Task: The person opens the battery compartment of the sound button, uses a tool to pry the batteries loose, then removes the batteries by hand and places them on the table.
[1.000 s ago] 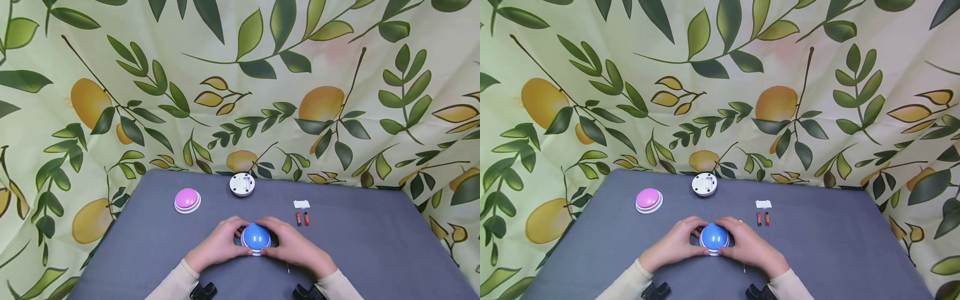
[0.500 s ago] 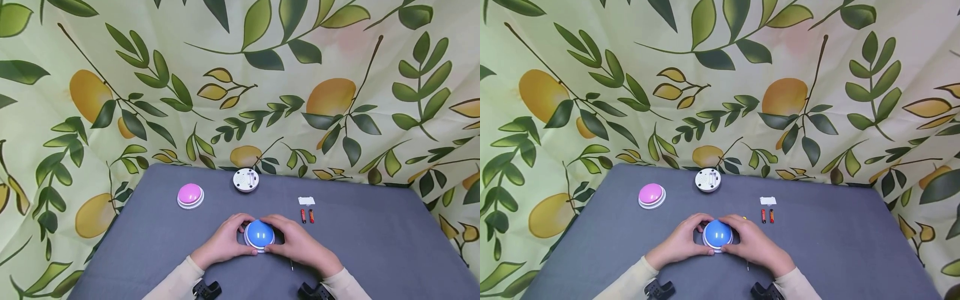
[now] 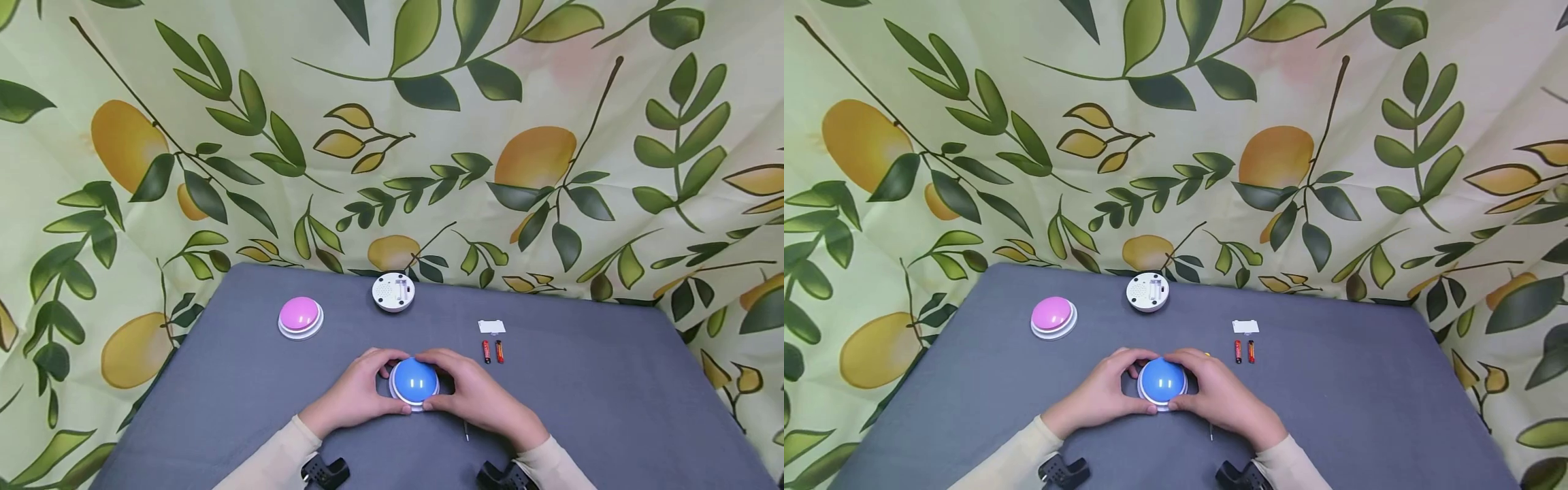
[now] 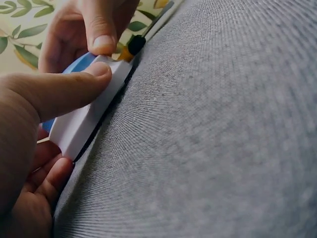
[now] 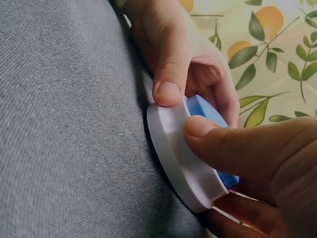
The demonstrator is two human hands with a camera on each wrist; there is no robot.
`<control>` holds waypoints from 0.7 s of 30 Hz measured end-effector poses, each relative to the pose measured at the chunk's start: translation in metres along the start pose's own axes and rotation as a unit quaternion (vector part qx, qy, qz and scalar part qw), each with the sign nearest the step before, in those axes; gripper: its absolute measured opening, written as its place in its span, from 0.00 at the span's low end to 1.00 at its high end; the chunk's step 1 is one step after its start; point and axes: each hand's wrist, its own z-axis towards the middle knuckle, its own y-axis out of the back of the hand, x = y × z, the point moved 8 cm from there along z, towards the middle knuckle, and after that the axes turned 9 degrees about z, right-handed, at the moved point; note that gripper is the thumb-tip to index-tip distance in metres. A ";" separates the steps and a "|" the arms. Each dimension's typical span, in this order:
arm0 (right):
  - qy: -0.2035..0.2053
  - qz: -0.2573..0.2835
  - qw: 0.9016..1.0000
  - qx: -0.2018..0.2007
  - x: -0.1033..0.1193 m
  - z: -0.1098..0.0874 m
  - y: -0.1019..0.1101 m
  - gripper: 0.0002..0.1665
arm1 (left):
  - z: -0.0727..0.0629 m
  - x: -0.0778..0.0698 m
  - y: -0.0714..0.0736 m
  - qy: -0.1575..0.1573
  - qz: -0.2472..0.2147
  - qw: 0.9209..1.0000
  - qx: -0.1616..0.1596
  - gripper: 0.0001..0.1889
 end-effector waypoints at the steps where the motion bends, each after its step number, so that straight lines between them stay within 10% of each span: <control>1: 0.003 0.002 1.000 0.001 0.001 0.001 0.000 0.40 | 0.000 0.000 0.001 0.001 0.000 1.000 -0.001 0.38; 10: 0.050 -0.004 0.999 0.012 0.019 0.001 -0.005 0.50 | 0.000 0.004 0.005 0.005 -0.035 0.999 -0.014 0.34; 21: 0.102 -0.026 0.994 -0.037 0.028 -0.001 -0.001 0.39 | 0.003 0.004 0.004 -0.015 -0.058 0.998 -0.020 0.26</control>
